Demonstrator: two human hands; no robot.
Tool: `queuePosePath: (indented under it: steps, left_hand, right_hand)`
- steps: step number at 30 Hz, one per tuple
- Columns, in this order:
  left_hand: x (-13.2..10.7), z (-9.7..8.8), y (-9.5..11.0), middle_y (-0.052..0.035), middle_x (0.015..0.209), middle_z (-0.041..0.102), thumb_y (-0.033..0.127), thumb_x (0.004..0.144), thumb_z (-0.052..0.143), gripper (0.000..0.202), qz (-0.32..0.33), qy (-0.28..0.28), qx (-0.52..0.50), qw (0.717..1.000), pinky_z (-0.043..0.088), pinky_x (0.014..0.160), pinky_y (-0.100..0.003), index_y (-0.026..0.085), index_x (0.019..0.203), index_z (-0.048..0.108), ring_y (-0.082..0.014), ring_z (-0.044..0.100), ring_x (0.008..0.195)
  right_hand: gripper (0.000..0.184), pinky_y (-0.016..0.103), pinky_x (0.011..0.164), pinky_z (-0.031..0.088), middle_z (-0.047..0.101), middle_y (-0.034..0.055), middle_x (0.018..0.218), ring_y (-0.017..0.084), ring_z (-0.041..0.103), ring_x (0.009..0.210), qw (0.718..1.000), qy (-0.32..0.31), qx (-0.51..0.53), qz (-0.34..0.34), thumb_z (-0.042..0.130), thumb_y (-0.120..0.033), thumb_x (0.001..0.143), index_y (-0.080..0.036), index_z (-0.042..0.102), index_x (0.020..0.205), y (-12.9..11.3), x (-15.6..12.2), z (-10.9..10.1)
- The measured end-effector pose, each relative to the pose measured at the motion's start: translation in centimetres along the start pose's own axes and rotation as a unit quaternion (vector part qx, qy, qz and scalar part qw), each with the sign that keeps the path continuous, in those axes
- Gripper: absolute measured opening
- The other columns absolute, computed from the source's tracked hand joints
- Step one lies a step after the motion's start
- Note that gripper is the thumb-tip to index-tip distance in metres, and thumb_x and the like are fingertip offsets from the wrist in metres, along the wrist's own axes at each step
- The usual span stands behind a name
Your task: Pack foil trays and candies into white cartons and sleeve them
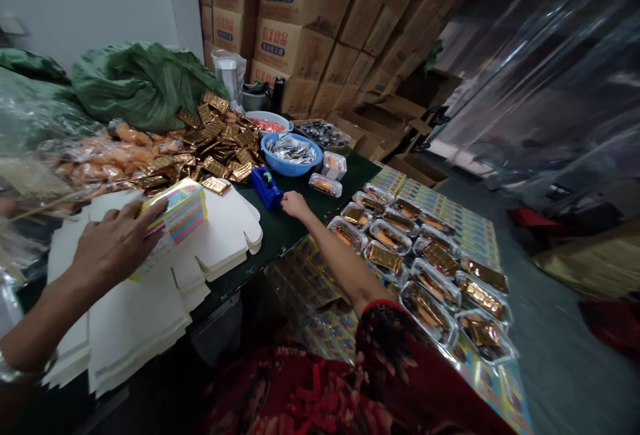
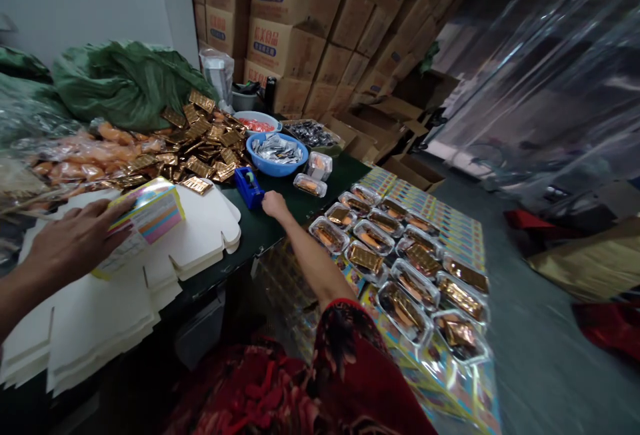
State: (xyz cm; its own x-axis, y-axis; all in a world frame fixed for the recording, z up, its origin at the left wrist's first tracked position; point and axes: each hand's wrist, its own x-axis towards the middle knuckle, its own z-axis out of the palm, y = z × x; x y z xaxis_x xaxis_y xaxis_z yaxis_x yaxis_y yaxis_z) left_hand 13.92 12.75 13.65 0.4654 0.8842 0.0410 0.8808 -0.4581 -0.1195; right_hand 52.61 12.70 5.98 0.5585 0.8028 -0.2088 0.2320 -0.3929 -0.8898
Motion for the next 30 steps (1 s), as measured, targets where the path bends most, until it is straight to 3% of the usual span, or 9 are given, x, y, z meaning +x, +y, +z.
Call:
queuePosePath:
  steps: [3,5,7,9,13,17,22,26,30]
  left_hand:
    - [-0.7,-0.2,-1.6,-0.0203,0.143,0.050,0.044,0.098,0.037,0.069,0.025,-0.005,-0.119,0.993,0.046,0.096,-0.045,0.012,0.156,0.017,-0.0339,0.055,0.119]
    - [-1.7,-0.3,-2.4,-0.0182,0.134,0.057,0.044,0.093,0.047,0.073,0.006,-0.019,-0.170,0.985,0.046,0.097,-0.041,0.010,0.153,0.021,-0.0299,0.058,0.116]
    - [-2.8,-0.3,-2.1,-0.0155,0.128,0.061,0.039,0.090,0.052,0.065,-0.037,-0.021,-0.162,0.986,0.048,0.093,-0.040,0.014,0.147,0.033,-0.0288,0.060,0.112]
    - [-3.8,-0.2,-0.7,-0.0158,0.128,0.060,0.035,0.089,0.053,0.057,-0.072,-0.005,-0.125,0.990,0.051,0.088,-0.040,0.018,0.142,0.039,-0.0290,0.061,0.110]
    - [-5.1,-0.2,3.5,-0.0191,0.127,0.059,0.029,0.092,0.050,0.056,-0.082,0.011,-0.049,0.995,0.053,0.080,-0.039,0.018,0.145,0.036,-0.0302,0.060,0.109]
    - [-5.7,-0.5,5.3,-0.0195,0.128,0.059,0.028,0.093,0.048,0.057,-0.061,0.015,-0.012,0.998,0.053,0.077,-0.039,0.014,0.147,0.034,-0.0316,0.059,0.109]
    - [-5.3,-0.4,3.3,-0.0189,0.125,0.060,0.032,0.092,0.050,0.056,-0.062,0.009,-0.062,0.996,0.052,0.076,-0.042,0.014,0.143,0.036,-0.0344,0.059,0.110]
    - [-4.0,-0.2,0.7,-0.0181,0.129,0.060,0.031,0.085,0.060,0.056,-0.050,0.023,-0.132,0.990,0.051,0.081,-0.046,0.020,0.137,0.041,-0.0356,0.061,0.109]
    - [-3.1,-1.2,1.9,-0.0240,0.119,0.063,0.034,0.087,0.057,0.049,-0.056,0.001,-0.162,0.985,0.049,0.077,-0.047,0.012,0.129,0.045,-0.0375,0.063,0.107]
  right_hand:
    - [0.028,0.023,0.063,0.044,0.056,0.0038,0.054,0.016,0.059,0.066,0.998,-0.046,-0.028,-0.027,0.068,-0.009,0.064,-0.020,0.046,0.050,-1.5,-1.5,-0.8]
    - [0.021,0.024,0.057,0.042,0.053,0.0011,0.051,0.014,0.054,0.058,0.993,-0.106,-0.019,-0.054,0.066,-0.016,0.067,-0.020,0.051,0.054,-2.4,-4.2,0.5]
    - [0.014,0.024,0.054,0.042,0.052,-0.0016,0.053,0.012,0.050,0.051,0.977,-0.184,0.052,-0.093,0.065,-0.026,0.071,-0.020,0.056,0.062,-3.2,-8.3,3.2]
    - [0.018,0.024,0.053,0.043,0.053,-0.0032,0.054,0.010,0.048,0.048,0.934,-0.274,0.191,-0.125,0.067,-0.036,0.072,-0.021,0.057,0.067,-3.9,-13.1,6.5]
    - [0.033,0.024,0.048,0.042,0.050,-0.0059,0.051,0.008,0.044,0.044,0.858,-0.376,0.338,-0.084,0.076,-0.047,0.065,-0.022,0.055,0.063,-4.7,-19.1,12.7]
    - [0.043,0.022,0.042,0.038,0.050,-0.0061,0.048,0.007,0.043,0.041,0.862,-0.378,0.336,-0.043,0.083,-0.050,0.058,-0.021,0.052,0.058,-3.6,-18.7,15.5]
    - [0.042,0.024,0.042,0.038,0.054,-0.0047,0.051,0.008,0.044,0.041,0.882,-0.352,0.303,-0.076,0.078,-0.056,0.063,-0.020,0.054,0.062,-2.6,-17.4,17.0]
    - [0.032,0.028,0.055,0.044,0.060,0.0015,0.057,0.015,0.056,0.056,0.943,-0.259,0.044,-0.205,0.074,-0.043,0.078,-0.022,0.056,0.062,-3.1,-14.8,18.7]
    - [0.027,0.032,0.073,0.049,0.065,0.0054,0.069,0.018,0.063,0.074,0.932,-0.253,-0.105,-0.236,0.076,-0.032,0.080,-0.020,0.059,0.064,-5.1,-12.5,18.6]
